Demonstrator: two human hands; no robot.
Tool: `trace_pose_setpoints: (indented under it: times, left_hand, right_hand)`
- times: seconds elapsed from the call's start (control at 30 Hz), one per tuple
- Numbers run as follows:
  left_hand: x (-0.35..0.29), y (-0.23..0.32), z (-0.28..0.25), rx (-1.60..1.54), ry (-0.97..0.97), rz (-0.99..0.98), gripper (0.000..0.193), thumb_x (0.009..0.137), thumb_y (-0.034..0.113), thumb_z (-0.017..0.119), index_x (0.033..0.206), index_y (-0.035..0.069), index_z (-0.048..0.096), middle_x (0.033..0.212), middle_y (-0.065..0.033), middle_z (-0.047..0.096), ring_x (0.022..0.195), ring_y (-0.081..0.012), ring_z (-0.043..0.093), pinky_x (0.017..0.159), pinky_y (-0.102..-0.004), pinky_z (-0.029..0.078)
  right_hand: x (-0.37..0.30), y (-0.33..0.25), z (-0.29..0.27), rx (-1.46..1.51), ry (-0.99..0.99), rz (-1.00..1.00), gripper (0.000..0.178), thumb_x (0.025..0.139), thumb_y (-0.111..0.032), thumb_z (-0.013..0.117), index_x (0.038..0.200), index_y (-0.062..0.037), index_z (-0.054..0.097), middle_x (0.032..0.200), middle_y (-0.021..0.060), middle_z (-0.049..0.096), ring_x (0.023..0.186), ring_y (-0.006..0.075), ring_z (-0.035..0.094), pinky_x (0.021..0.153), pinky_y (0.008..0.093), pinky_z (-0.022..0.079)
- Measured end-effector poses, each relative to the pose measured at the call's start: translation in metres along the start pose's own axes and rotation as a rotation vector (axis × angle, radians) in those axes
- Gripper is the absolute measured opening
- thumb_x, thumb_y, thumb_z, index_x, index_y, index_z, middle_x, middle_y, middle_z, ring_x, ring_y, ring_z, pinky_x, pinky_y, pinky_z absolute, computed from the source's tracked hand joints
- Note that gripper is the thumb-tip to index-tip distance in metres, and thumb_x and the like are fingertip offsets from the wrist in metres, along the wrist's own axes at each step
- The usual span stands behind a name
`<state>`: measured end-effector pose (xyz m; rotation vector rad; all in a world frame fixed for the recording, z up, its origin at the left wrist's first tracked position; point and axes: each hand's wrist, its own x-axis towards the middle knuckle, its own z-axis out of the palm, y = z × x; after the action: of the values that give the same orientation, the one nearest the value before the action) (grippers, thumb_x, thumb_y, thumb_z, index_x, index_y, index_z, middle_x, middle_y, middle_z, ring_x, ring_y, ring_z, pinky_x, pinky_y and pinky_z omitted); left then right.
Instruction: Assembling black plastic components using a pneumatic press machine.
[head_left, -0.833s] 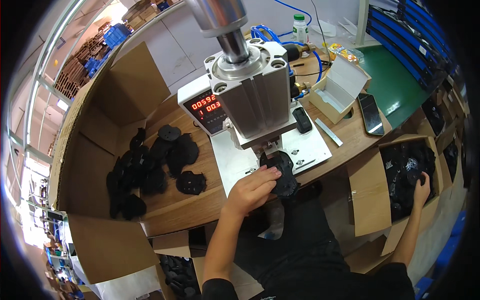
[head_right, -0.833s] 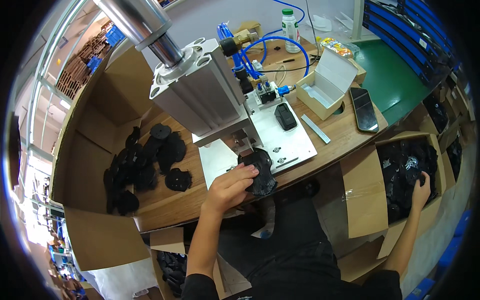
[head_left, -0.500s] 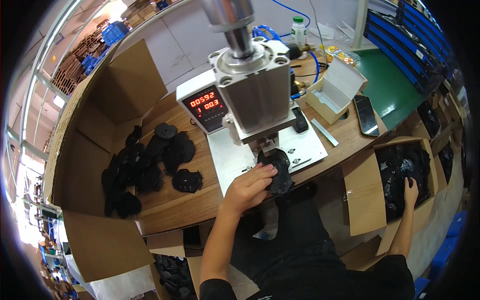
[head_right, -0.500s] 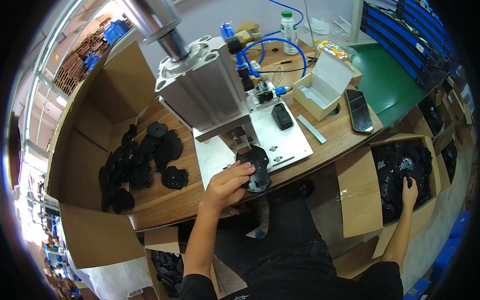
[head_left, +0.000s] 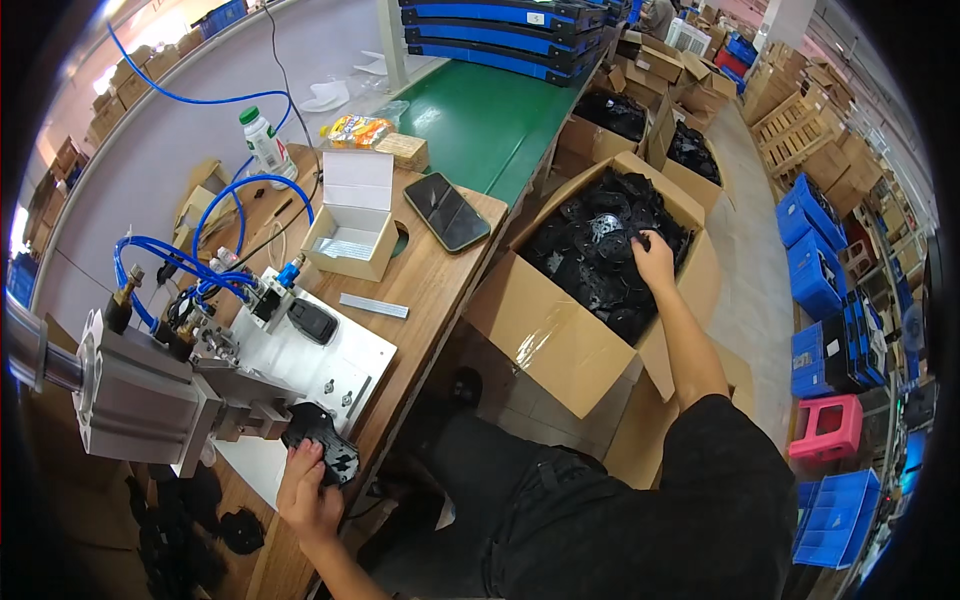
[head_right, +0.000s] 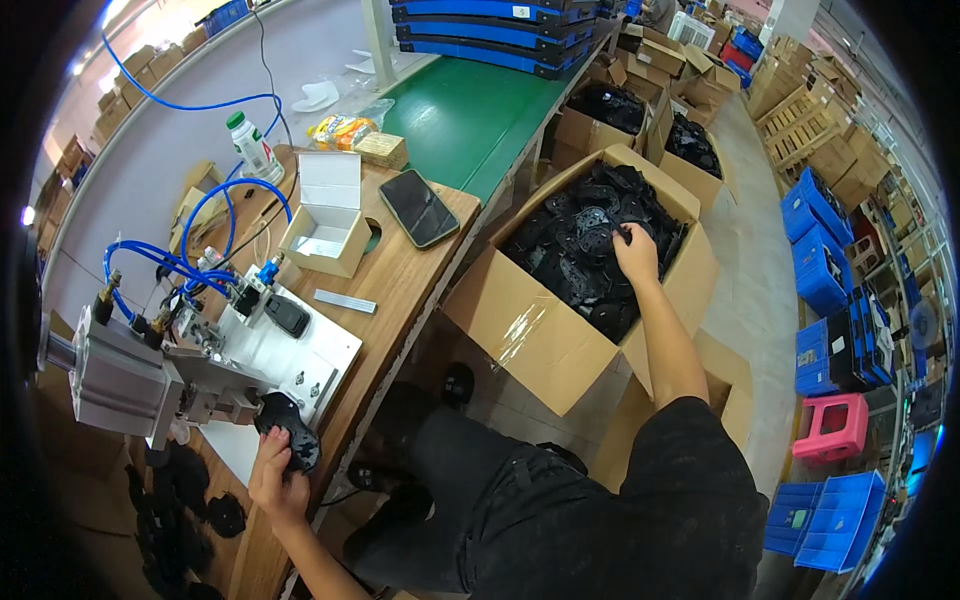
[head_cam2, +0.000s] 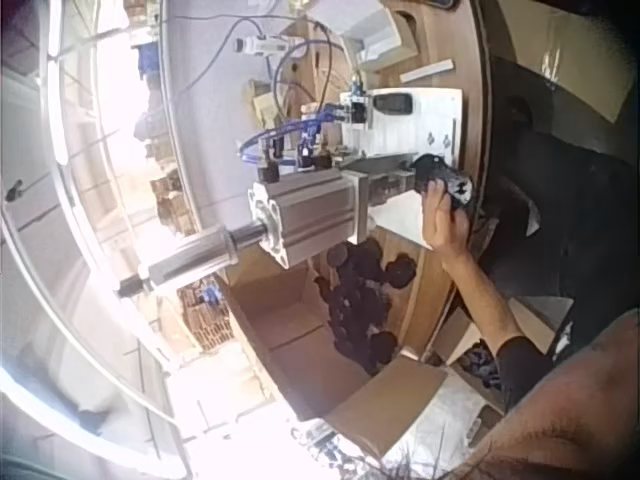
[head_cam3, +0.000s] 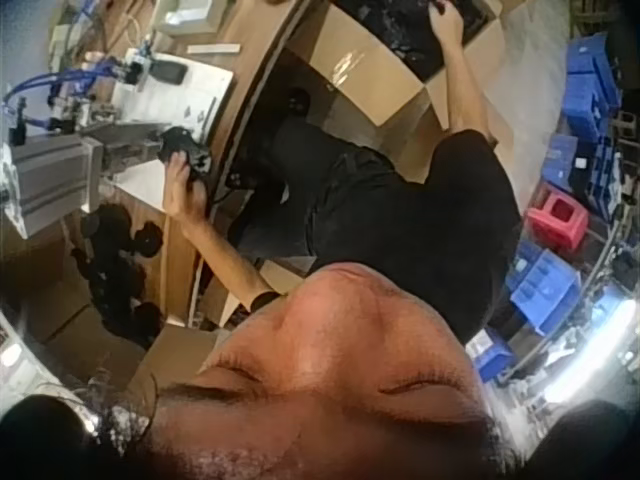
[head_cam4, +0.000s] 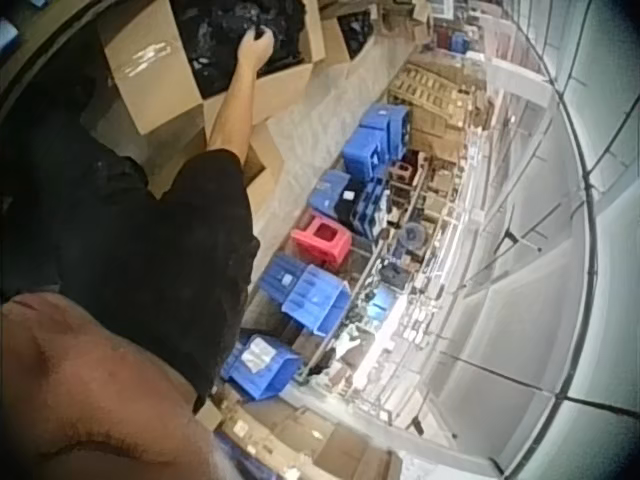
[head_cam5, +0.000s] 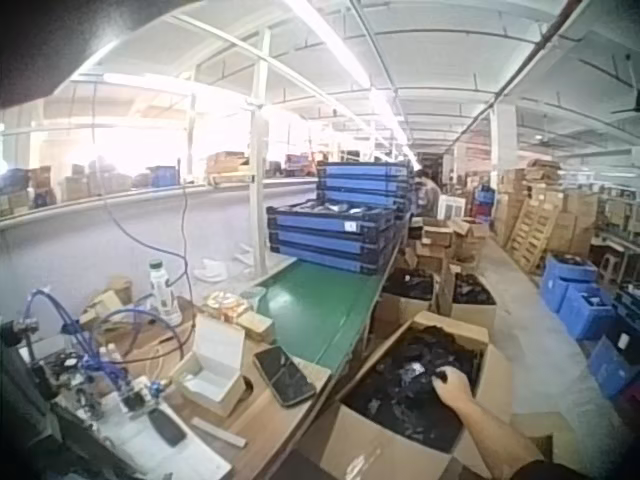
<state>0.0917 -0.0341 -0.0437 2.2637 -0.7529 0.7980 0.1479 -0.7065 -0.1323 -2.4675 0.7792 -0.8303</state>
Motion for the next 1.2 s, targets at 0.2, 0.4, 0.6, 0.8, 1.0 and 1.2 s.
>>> trace_pose_setpoints:
  times: [0.2, 0.4, 0.6, 0.8, 1.0, 1.2]
  left_hand:
    - [0.002, 0.003, 0.001, -0.012, -0.001, -0.008, 0.028, 0.062, -0.016, 0.056, 0.086, -0.003, 0.061, 0.106, -0.0189, 0.075, 0.108, -0.0379, 0.071, 0.102, -0.0545, 0.052]
    - [-0.008, 0.007, -0.021, 0.079, -0.022, -0.016, 0.028, 0.063, -0.016, 0.058, 0.087, -0.002, 0.063, 0.108, -0.0188, 0.075, 0.109, -0.0376, 0.071, 0.102, -0.0507, 0.053]
    - [0.013, 0.003, -0.004, -0.068, -0.033, 0.087, 0.034, 0.065, -0.011, 0.069, 0.098, -0.001, 0.067, 0.119, -0.0174, 0.071, 0.115, -0.0355, 0.069, 0.102, -0.0471, 0.055]
    - [0.005, 0.010, -0.014, -0.012, 0.001, 0.005, 0.037, 0.065, 0.004, 0.081, 0.100, 0.001, 0.067, 0.119, -0.0162, 0.071, 0.112, -0.0311, 0.070, 0.102, -0.0439, 0.056]
    - [-0.002, 0.015, -0.029, 0.087, -0.014, 0.013, 0.036, 0.069, 0.003, 0.078, 0.104, 0.004, 0.068, 0.115, -0.0173, 0.063, 0.106, -0.0334, 0.065, 0.084, -0.0420, 0.058]
    - [-0.050, 0.010, -0.087, 0.460, 0.069, -0.319, 0.062, 0.076, 0.012, 0.080, 0.134, 0.002, 0.060, 0.132, -0.0215, 0.059, 0.126, -0.0405, 0.055, 0.104, -0.0455, 0.048]
  right_hand:
    - [0.042, 0.005, -0.012, -0.347, 0.152, -0.088, 0.046, 0.086, -0.027, 0.072, 0.123, -0.0024, 0.063, 0.131, 0.0206, 0.062, 0.123, 0.0377, 0.058, 0.105, 0.0435, 0.046]
    - [-0.048, -0.211, 0.010, 0.542, -0.526, -0.577, 0.033, 0.083, -0.011, 0.074, 0.114, -0.0016, 0.066, 0.119, 0.0178, 0.066, 0.111, 0.0347, 0.065, 0.097, 0.0392, 0.052]
    - [-0.182, -0.369, -0.048, 0.796, -0.613, -1.523, 0.041, 0.081, -0.016, 0.077, 0.120, -0.0083, 0.069, 0.131, 0.0067, 0.066, 0.122, 0.0210, 0.065, 0.084, 0.0318, 0.056]
    - [-0.226, -0.421, -0.028, 0.702, -0.511, -1.722, 0.043, 0.083, -0.011, 0.070, 0.126, -0.0063, 0.065, 0.130, 0.0081, 0.065, 0.124, 0.0223, 0.062, 0.086, 0.0322, 0.056]
    - [-0.237, -0.416, -0.021, 0.532, -0.525, -1.603, 0.038, 0.083, -0.006, 0.065, 0.121, -0.0044, 0.066, 0.130, 0.0083, 0.067, 0.111, 0.0193, 0.070, 0.073, 0.0289, 0.057]
    - [-0.231, -0.415, -0.019, 0.508, -0.579, -1.555, 0.029, 0.084, -0.004, 0.061, 0.113, -0.0050, 0.067, 0.130, 0.0087, 0.067, 0.113, 0.0191, 0.070, 0.072, 0.0289, 0.059]
